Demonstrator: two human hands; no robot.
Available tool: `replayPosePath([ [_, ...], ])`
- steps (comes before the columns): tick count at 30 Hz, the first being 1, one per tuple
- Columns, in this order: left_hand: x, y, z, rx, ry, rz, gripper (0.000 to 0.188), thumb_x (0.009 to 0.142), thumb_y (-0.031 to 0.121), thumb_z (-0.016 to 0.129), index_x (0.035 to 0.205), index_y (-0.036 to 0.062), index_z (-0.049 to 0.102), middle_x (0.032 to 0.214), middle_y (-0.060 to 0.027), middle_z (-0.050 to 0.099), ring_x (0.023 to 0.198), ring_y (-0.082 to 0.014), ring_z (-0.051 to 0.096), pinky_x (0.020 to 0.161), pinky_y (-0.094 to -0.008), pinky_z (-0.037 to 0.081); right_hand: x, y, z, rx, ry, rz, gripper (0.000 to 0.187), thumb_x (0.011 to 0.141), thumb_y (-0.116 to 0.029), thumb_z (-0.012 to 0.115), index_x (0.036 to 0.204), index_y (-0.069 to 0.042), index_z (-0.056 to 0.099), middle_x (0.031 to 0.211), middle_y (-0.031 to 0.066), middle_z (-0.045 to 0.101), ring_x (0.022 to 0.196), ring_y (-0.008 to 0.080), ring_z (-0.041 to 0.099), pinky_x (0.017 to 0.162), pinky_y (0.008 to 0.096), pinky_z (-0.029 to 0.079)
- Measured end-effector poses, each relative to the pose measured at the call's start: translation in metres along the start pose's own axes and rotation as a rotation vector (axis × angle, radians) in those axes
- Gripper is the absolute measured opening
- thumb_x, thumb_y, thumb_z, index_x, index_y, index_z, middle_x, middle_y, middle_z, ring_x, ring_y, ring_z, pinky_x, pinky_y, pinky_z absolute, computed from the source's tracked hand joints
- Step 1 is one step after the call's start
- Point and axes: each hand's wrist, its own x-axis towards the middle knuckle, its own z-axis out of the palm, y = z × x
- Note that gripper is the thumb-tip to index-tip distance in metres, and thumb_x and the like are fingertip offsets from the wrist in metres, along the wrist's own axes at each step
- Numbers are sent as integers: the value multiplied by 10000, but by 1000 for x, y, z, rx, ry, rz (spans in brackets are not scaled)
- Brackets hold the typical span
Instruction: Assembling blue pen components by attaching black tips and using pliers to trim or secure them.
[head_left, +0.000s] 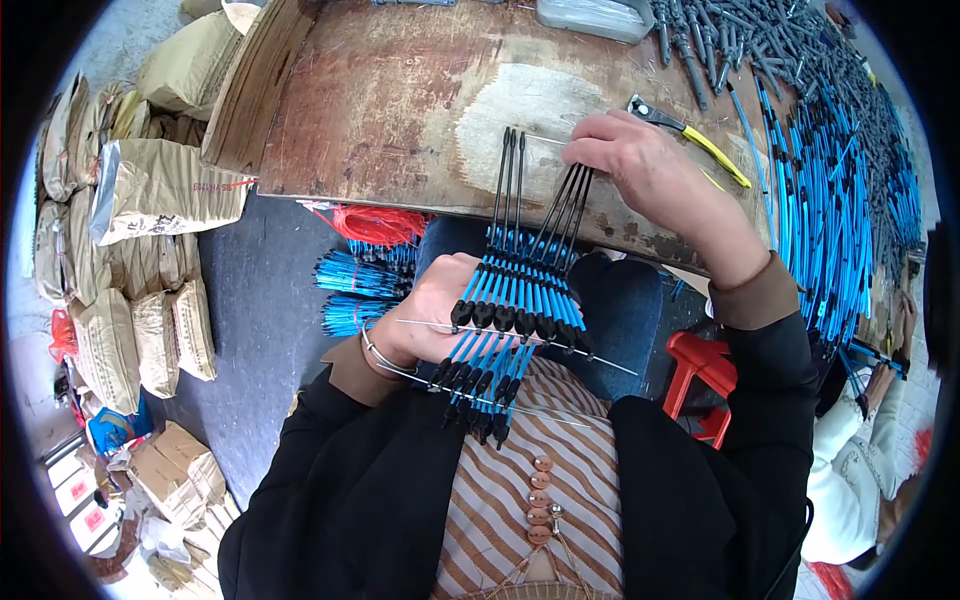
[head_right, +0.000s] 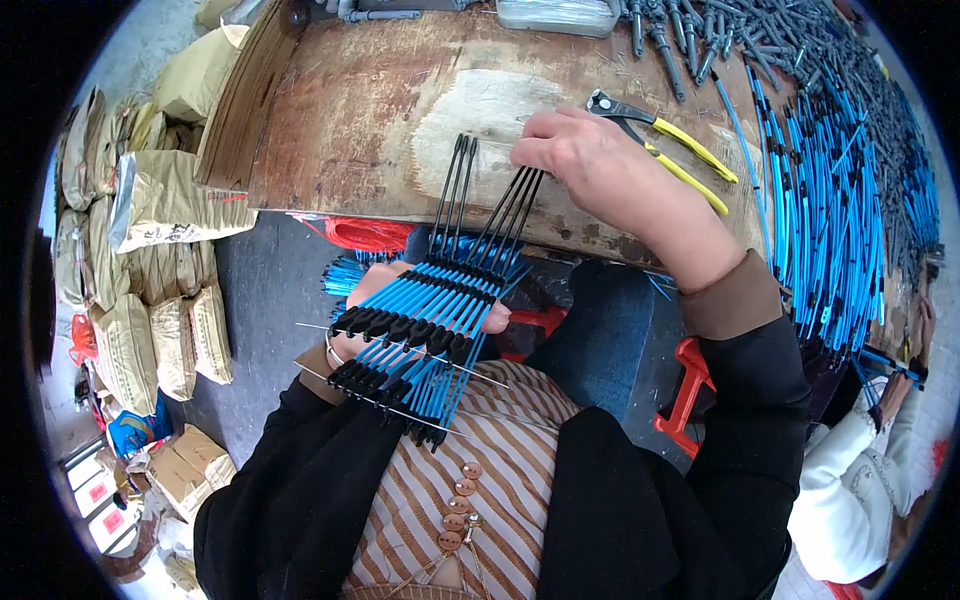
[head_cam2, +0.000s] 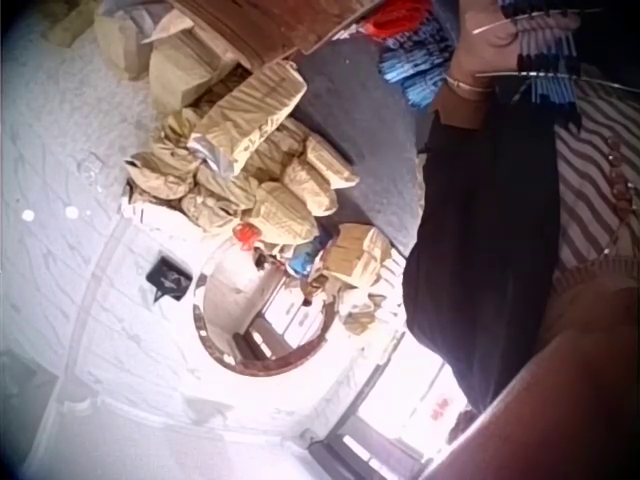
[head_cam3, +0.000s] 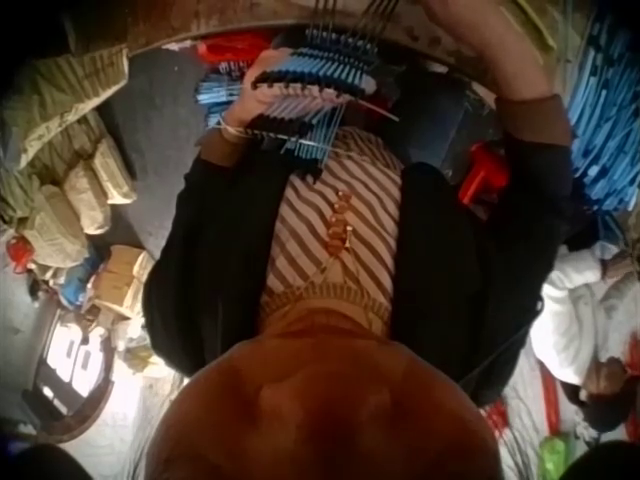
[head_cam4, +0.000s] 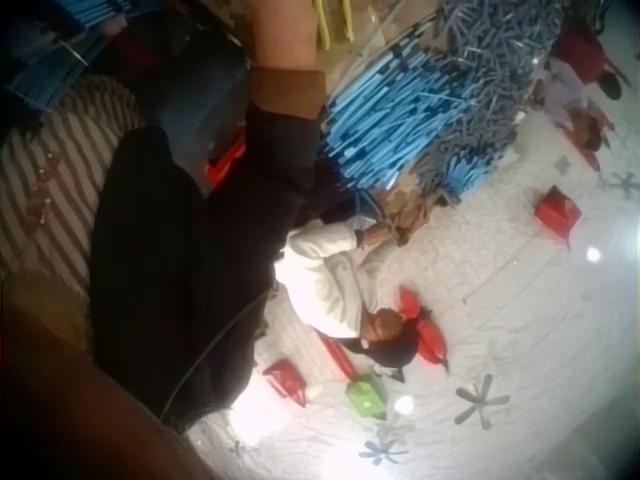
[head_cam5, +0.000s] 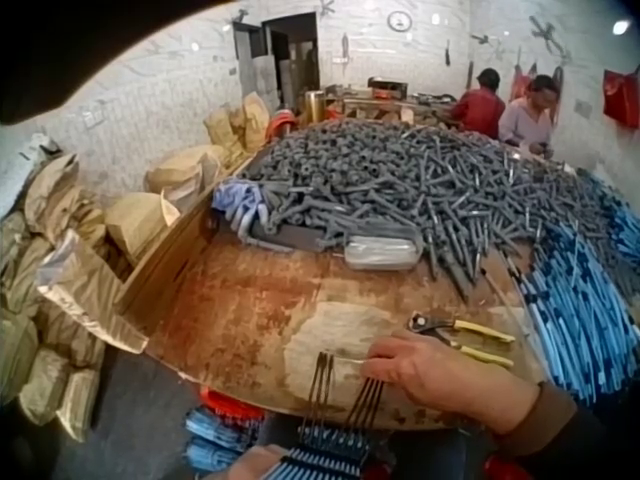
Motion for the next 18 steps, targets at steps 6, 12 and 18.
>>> replayPosePath([
  [6,9,6,-5,37,-19,179,69,735,75,658,781,26,674,786,-73,695,585,-199,614,557,-274,457,1,0,0,-6,4,-3,165,748,26,514,859,-47,612,913,41,587,784,232,561,720,339,470],
  [12,-2,-1,0,-146,42,-150,74,727,81,665,777,26,671,780,-74,694,583,-197,614,557,-268,455,4,1,3,-22,1,-29,178,747,31,511,874,-50,606,931,41,578,813,232,554,746,335,465],
  [18,-7,-9,-4,52,24,-74,74,721,86,673,762,27,660,763,-70,690,573,-195,608,549,-268,452,9,3,7,-30,-34,-28,207,750,23,512,917,-62,600,944,38,572,840,232,549,771,327,460],
])
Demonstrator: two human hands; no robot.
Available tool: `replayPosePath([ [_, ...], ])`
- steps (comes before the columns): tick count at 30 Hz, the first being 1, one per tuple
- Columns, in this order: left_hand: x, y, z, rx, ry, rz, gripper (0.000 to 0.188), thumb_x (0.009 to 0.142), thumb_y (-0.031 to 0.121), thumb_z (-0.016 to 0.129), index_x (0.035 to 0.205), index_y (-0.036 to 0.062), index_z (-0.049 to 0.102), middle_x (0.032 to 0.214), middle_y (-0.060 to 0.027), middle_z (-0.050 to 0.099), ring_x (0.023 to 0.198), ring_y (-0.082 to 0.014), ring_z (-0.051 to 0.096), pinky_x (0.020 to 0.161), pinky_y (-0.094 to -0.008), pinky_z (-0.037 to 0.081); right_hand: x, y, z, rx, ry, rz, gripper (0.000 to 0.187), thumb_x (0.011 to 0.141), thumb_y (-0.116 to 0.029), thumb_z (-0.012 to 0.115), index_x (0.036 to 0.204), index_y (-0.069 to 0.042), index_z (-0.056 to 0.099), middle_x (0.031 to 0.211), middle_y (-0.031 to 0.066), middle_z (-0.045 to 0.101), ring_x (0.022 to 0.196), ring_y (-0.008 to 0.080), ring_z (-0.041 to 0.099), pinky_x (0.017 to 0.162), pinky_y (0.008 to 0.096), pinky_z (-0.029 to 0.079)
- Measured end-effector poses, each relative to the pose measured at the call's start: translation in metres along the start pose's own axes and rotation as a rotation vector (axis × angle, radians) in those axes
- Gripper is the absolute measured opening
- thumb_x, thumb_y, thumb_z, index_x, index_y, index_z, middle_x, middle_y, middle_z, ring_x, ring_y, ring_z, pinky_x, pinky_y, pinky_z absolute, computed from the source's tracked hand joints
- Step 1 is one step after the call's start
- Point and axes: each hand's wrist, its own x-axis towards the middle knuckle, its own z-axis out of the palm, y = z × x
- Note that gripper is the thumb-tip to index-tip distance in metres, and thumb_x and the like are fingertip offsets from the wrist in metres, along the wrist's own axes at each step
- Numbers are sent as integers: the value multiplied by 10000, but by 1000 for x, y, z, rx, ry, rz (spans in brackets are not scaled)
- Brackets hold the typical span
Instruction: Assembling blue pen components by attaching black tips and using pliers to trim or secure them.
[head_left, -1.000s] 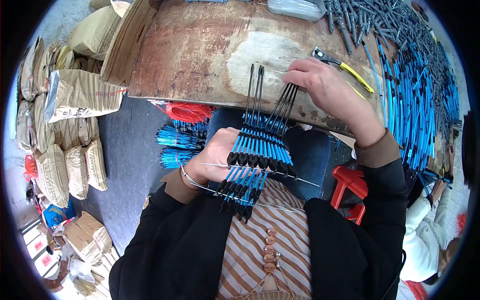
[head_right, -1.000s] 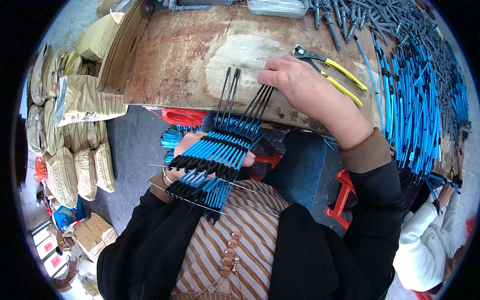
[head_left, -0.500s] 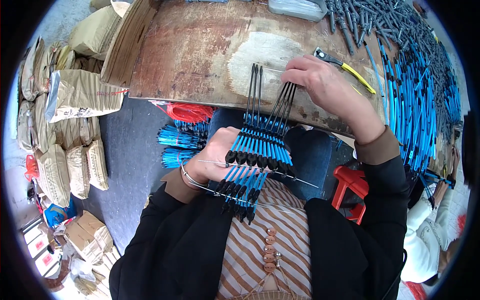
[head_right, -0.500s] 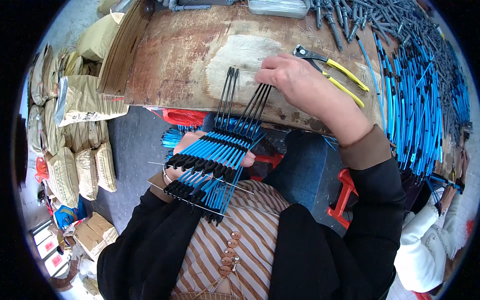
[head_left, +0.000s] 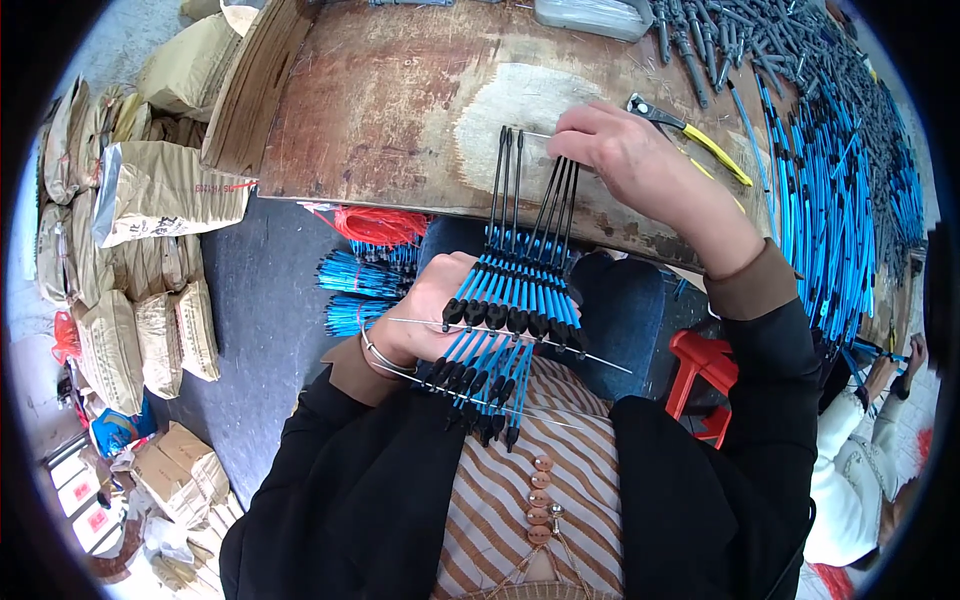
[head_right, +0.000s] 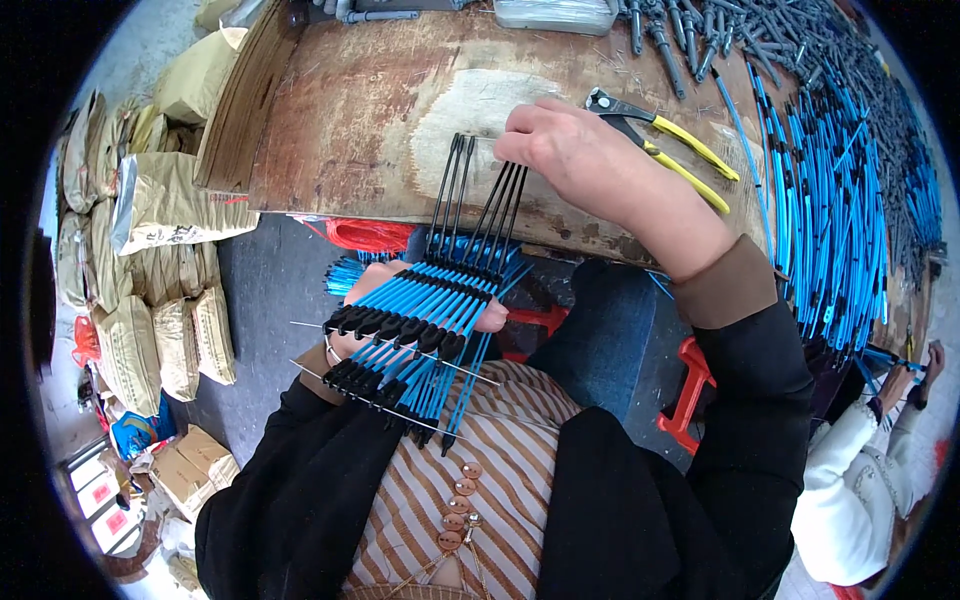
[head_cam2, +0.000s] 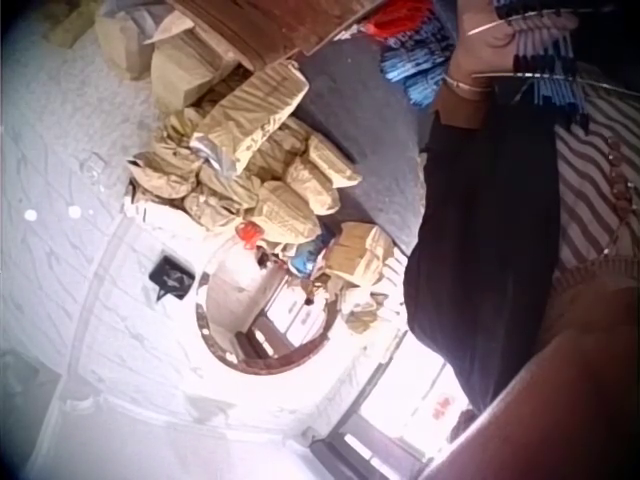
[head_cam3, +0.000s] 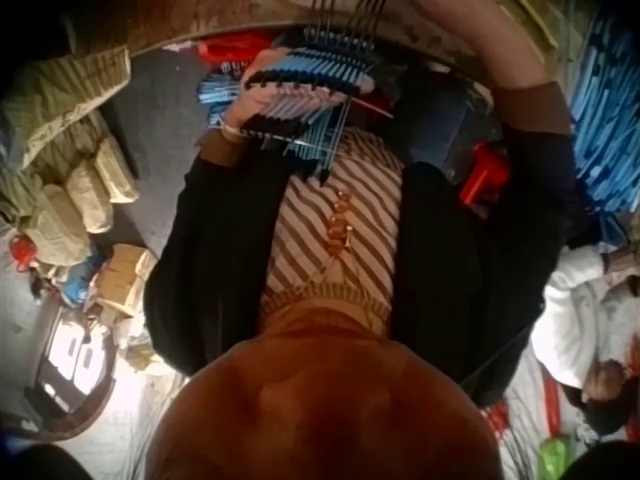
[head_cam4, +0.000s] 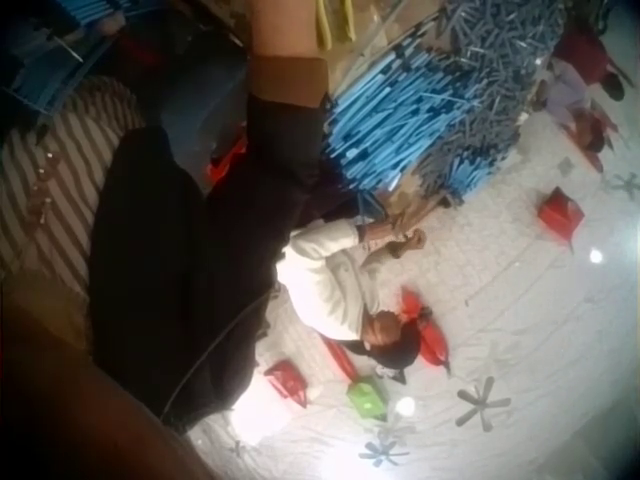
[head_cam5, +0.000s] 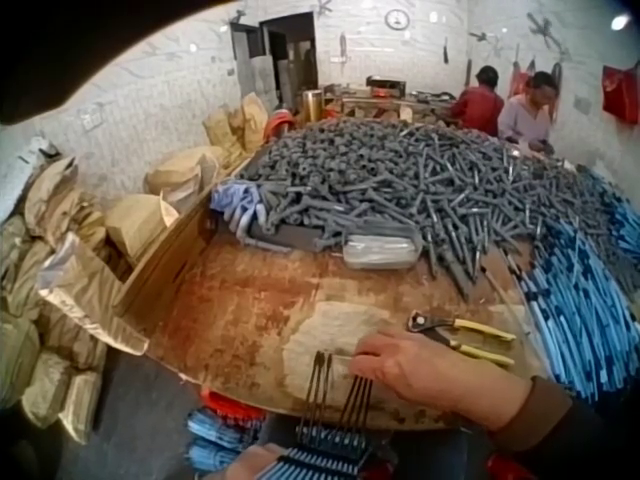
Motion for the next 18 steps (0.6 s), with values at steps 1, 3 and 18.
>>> replayPosePath([
  [1,0,0,-1,-17,-8,-7,72,722,86,673,760,27,658,760,-69,689,571,-194,607,545,-267,450,1,0,1,-17,10,-7,221,751,20,513,935,-69,596,941,37,569,835,229,547,770,324,460],
  [3,1,1,-3,-50,-23,-18,68,725,86,672,756,28,654,755,-66,688,567,-192,603,539,-266,447,3,-1,2,-52,29,-22,250,752,14,514,971,-82,588,935,34,562,823,225,545,767,318,461],
  [18,10,14,-1,79,-35,157,43,727,56,668,723,26,638,738,-61,685,542,-187,593,514,-264,440,9,-14,7,-147,-87,12,320,777,9,519,1059,-137,553,910,72,494,760,228,529,741,330,467],
])
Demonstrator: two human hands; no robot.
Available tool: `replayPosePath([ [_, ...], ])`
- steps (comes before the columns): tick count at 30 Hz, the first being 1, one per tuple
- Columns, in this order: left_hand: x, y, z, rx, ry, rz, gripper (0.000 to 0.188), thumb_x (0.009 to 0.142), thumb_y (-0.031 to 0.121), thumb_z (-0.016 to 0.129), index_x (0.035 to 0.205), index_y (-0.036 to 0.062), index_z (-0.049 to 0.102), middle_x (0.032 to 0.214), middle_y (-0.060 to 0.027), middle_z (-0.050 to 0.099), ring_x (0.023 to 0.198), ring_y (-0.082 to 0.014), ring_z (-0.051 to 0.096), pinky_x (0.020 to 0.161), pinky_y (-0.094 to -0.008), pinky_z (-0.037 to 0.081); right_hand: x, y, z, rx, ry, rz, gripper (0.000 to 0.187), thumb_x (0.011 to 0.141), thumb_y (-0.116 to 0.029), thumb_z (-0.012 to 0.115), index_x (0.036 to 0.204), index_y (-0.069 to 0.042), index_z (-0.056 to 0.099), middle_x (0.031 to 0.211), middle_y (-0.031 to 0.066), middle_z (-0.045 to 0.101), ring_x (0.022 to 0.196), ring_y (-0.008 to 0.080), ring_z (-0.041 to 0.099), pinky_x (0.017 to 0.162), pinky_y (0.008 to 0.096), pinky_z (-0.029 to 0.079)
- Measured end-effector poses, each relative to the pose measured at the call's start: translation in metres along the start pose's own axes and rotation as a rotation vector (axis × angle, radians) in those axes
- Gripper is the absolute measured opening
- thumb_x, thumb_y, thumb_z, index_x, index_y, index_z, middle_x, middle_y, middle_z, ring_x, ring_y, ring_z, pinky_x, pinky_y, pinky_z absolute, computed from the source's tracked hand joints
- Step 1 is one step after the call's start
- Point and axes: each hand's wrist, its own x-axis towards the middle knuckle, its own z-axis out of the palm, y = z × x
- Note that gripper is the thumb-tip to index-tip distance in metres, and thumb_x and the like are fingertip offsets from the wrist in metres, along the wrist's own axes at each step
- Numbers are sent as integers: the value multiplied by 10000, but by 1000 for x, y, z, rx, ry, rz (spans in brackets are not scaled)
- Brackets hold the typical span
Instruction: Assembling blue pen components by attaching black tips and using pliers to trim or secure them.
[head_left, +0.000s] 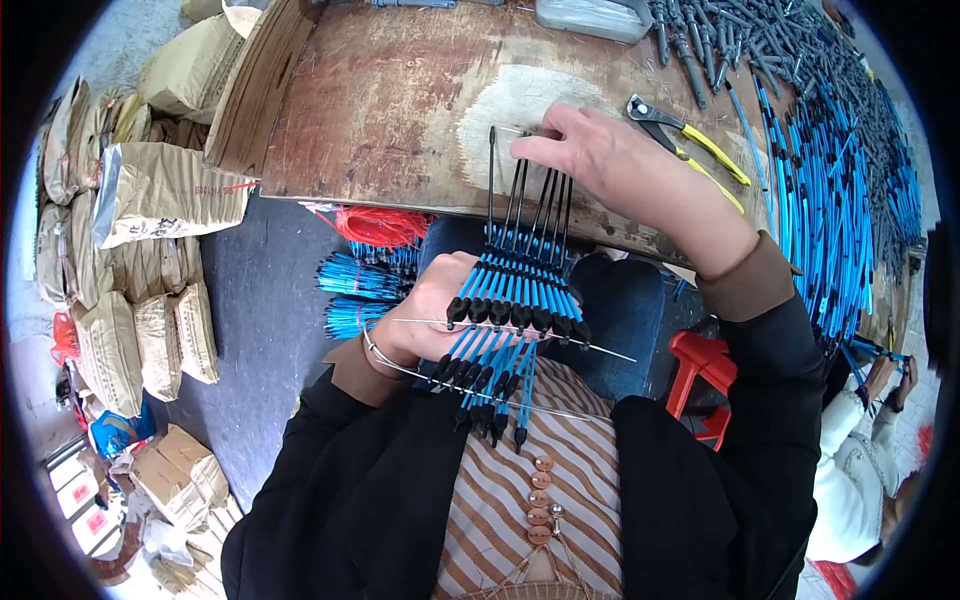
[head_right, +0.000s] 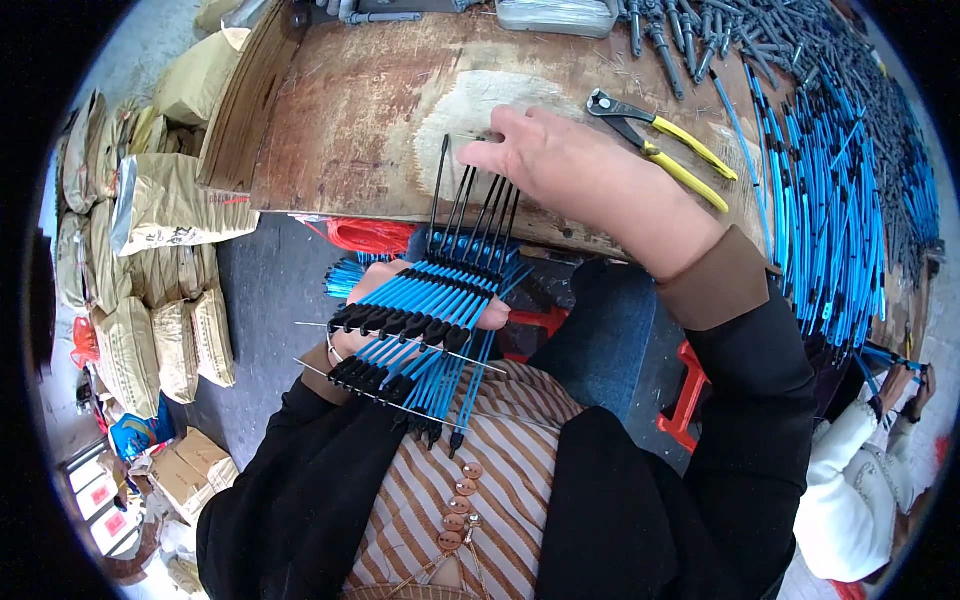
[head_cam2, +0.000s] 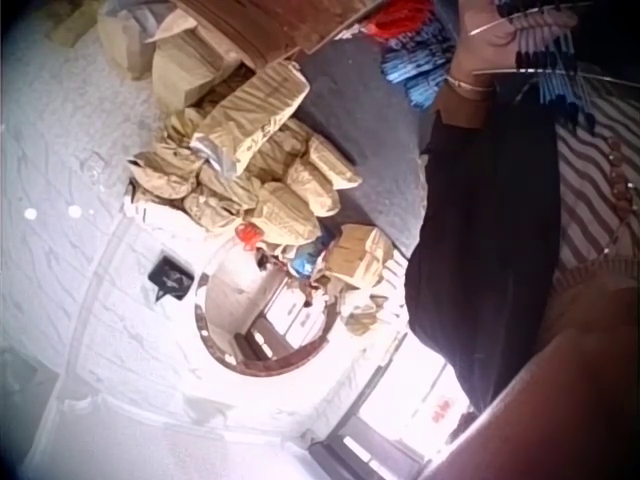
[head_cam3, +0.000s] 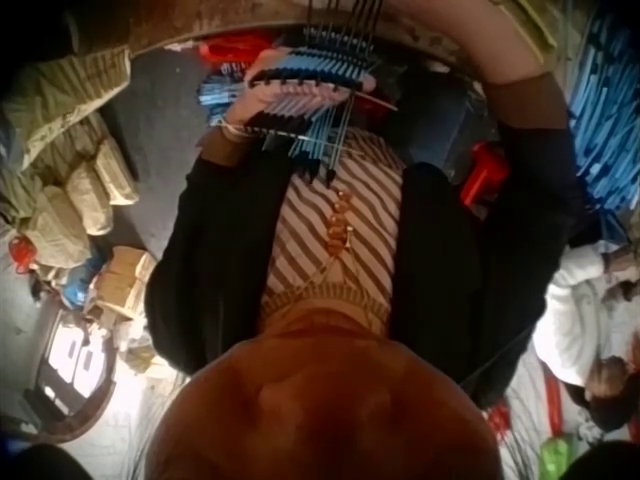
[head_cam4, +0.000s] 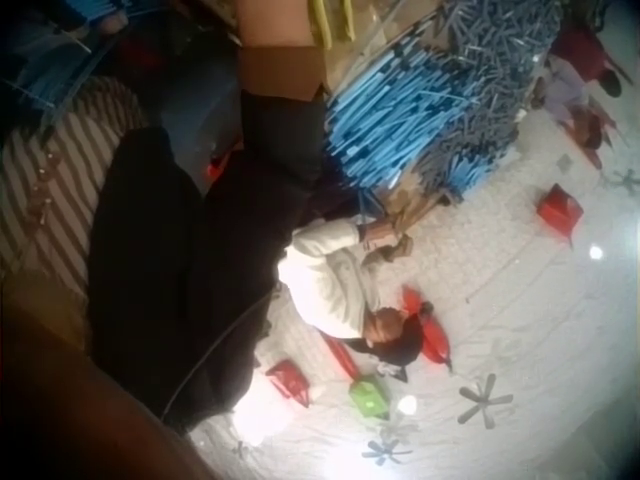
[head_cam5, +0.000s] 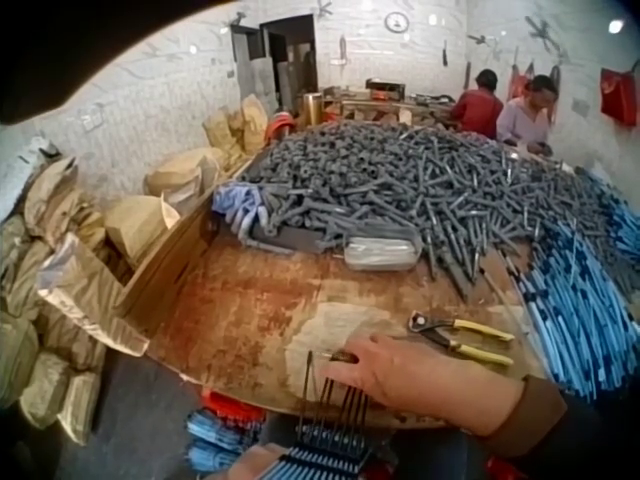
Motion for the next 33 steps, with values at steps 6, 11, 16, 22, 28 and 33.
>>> replayPosePath([
  [6,0,-3,2,44,-10,95,46,736,61,658,733,19,638,739,-63,684,549,-188,598,520,-265,446,-3,3,-11,137,-120,58,259,774,29,514,993,-105,547,935,78,495,767,244,539,734,349,472],
  [11,2,-2,3,-28,-9,104,47,744,61,648,737,15,637,742,-63,684,557,-188,603,528,-265,451,-6,0,-10,151,52,6,202,770,31,510,934,-85,530,960,74,500,813,255,546,751,354,469],
  [16,4,1,-1,-135,-1,154,44,751,57,645,732,18,637,748,-60,686,570,-188,612,542,-266,463,-7,0,-7,65,53,-7,183,767,27,508,916,-79,519,978,68,503,856,258,544,773,351,466],
  [22,-1,-6,2,-70,-23,-7,40,758,58,644,736,26,638,749,-55,686,575,-185,615,549,-264,469,-7,2,-6,76,13,21,160,773,6,505,908,-79,516,976,68,499,877,255,540,787,350,463],
  [28,-3,-9,1,-88,15,-17,32,759,53,644,739,28,639,748,-52,687,582,-185,620,552,-261,472,-1,4,-3,47,27,-6,145,785,-12,497,909,-85,509,976,65,496,868,248,540,796,345,464],
  [33,-1,-8,-1,-48,8,-7,35,755,46,647,727,27,636,743,-56,688,586,-187,624,547,-264,473,2,6,0,-2,39,-38,146,788,-20,495,916,-91,504,976,62,495,862,242,539,805,339,465],
])
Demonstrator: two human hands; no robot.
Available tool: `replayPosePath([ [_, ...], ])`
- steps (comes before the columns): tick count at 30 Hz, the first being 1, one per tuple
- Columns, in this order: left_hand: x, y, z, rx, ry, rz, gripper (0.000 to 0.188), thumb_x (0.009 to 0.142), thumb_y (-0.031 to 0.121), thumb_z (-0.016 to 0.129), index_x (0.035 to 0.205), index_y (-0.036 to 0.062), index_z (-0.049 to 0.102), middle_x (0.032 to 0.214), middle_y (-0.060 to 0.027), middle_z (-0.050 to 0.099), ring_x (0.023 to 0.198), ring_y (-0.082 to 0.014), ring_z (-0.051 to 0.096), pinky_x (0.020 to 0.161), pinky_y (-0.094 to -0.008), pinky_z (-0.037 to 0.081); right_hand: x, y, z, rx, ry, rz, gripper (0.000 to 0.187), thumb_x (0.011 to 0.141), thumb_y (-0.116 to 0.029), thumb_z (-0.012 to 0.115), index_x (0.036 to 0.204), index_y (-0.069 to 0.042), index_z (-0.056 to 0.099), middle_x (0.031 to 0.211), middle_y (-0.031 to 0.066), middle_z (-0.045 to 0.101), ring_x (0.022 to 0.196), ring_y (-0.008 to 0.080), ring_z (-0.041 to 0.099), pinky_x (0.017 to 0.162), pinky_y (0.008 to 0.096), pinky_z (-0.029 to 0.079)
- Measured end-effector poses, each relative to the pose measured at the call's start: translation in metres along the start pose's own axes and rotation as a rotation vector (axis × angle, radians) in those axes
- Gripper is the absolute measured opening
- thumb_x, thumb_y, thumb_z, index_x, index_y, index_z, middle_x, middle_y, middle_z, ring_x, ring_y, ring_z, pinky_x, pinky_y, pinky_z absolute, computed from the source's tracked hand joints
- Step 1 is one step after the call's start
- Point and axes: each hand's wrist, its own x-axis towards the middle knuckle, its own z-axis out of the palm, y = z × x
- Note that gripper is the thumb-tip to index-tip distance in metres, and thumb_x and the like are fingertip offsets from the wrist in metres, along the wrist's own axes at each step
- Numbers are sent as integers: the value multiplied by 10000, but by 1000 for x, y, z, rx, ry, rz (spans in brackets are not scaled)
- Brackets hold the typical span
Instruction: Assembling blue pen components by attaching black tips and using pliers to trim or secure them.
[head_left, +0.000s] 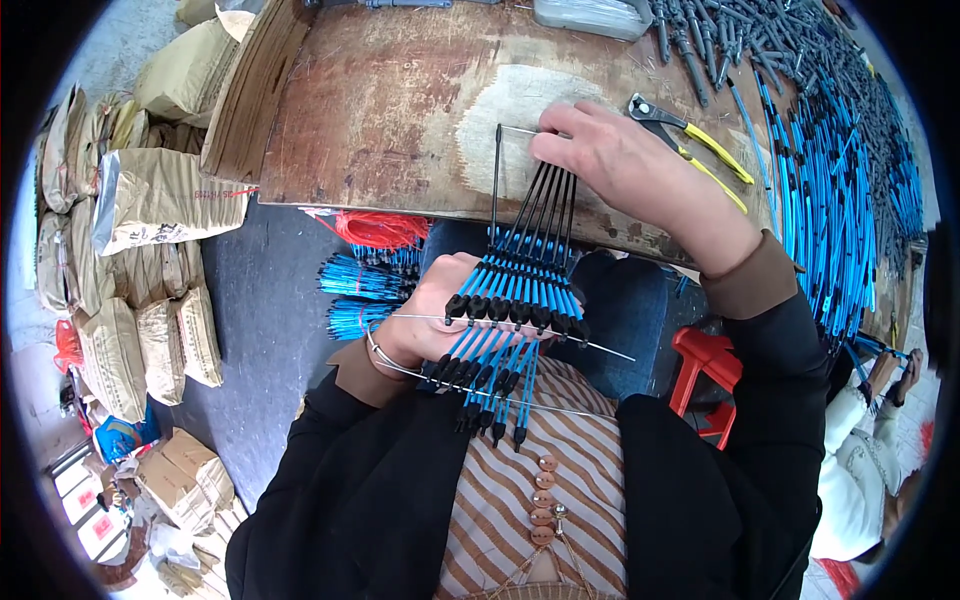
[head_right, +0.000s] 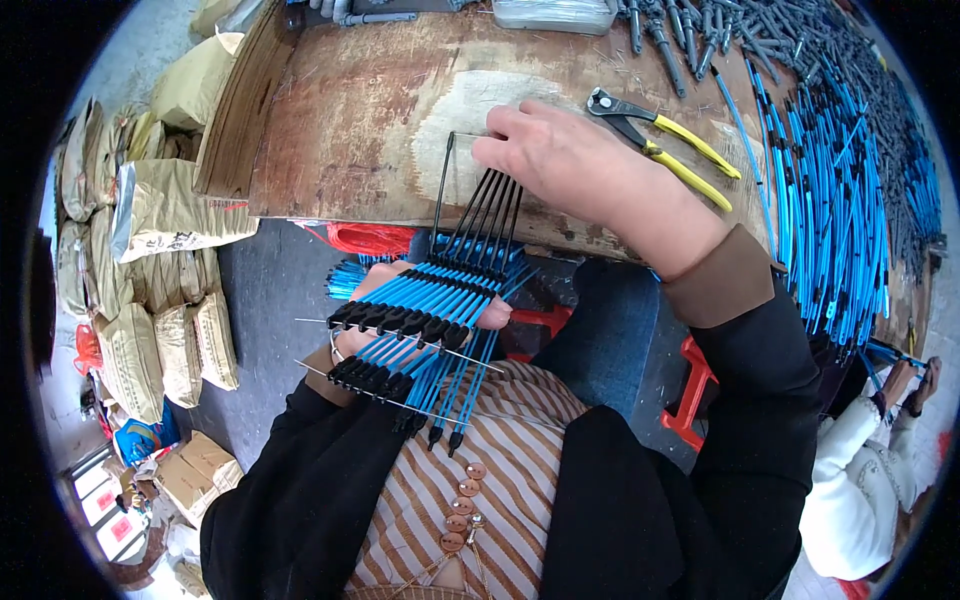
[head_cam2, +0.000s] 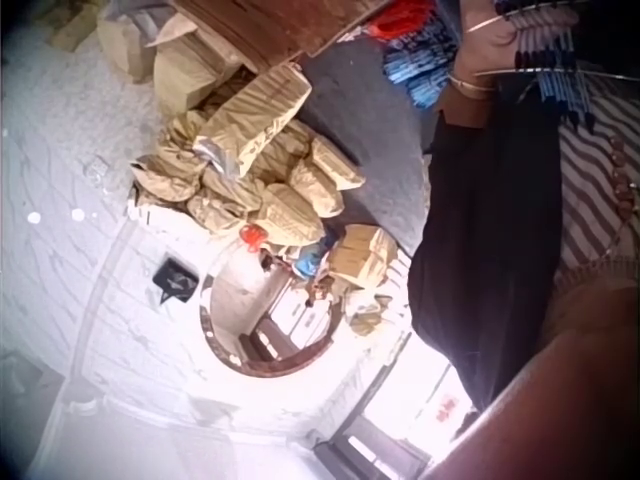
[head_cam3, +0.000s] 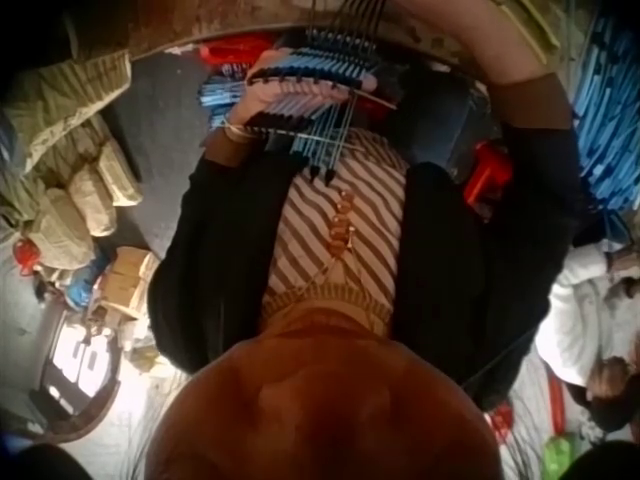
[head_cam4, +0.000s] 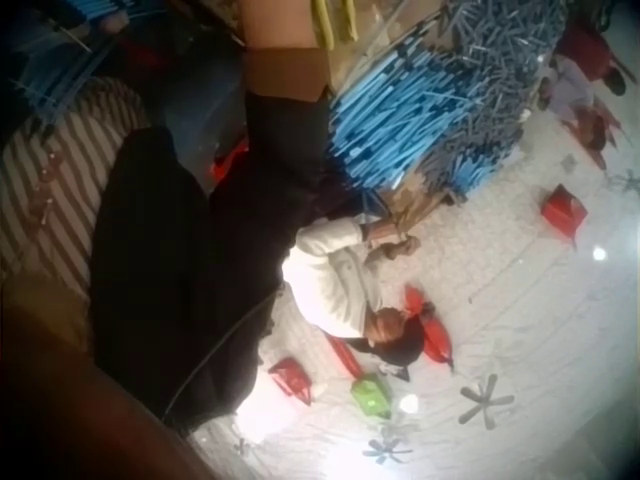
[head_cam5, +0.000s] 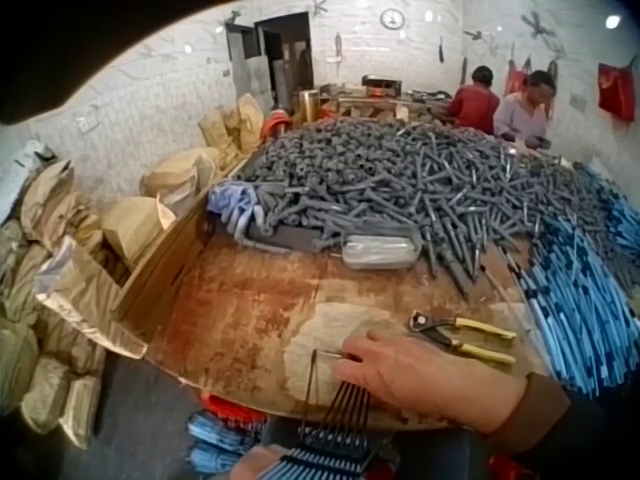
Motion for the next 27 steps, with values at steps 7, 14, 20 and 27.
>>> replayPosePath([
  [7,4,5,-8,75,-61,21,42,749,39,653,718,24,629,744,-66,688,597,-183,631,542,-258,476,3,2,3,-50,19,-37,172,782,-34,507,940,-102,495,976,62,493,848,230,533,796,326,468],
  [14,-1,17,3,-349,164,-405,32,749,37,657,741,16,635,754,-69,689,606,-179,634,550,-243,479,12,-8,8,-170,22,-14,229,779,-67,520,994,-137,488,996,61,482,819,220,514,759,315,474],
  [20,-3,12,1,-320,153,-275,69,757,13,639,822,26,657,767,-81,685,588,-201,621,551,-274,472,12,-22,11,-314,80,-48,302,779,-92,522,1062,-193,492,1030,53,465,788,227,495,735,308,475],
  [27,-18,32,11,269,-288,258,180,797,30,637,974,46,667,952,-105,685,807,-210,659,724,-299,531,-27,-54,-3,-136,143,42,272,785,-102,522,1043,-187,529,1097,48,487,801,240,506,743,306,471],
])
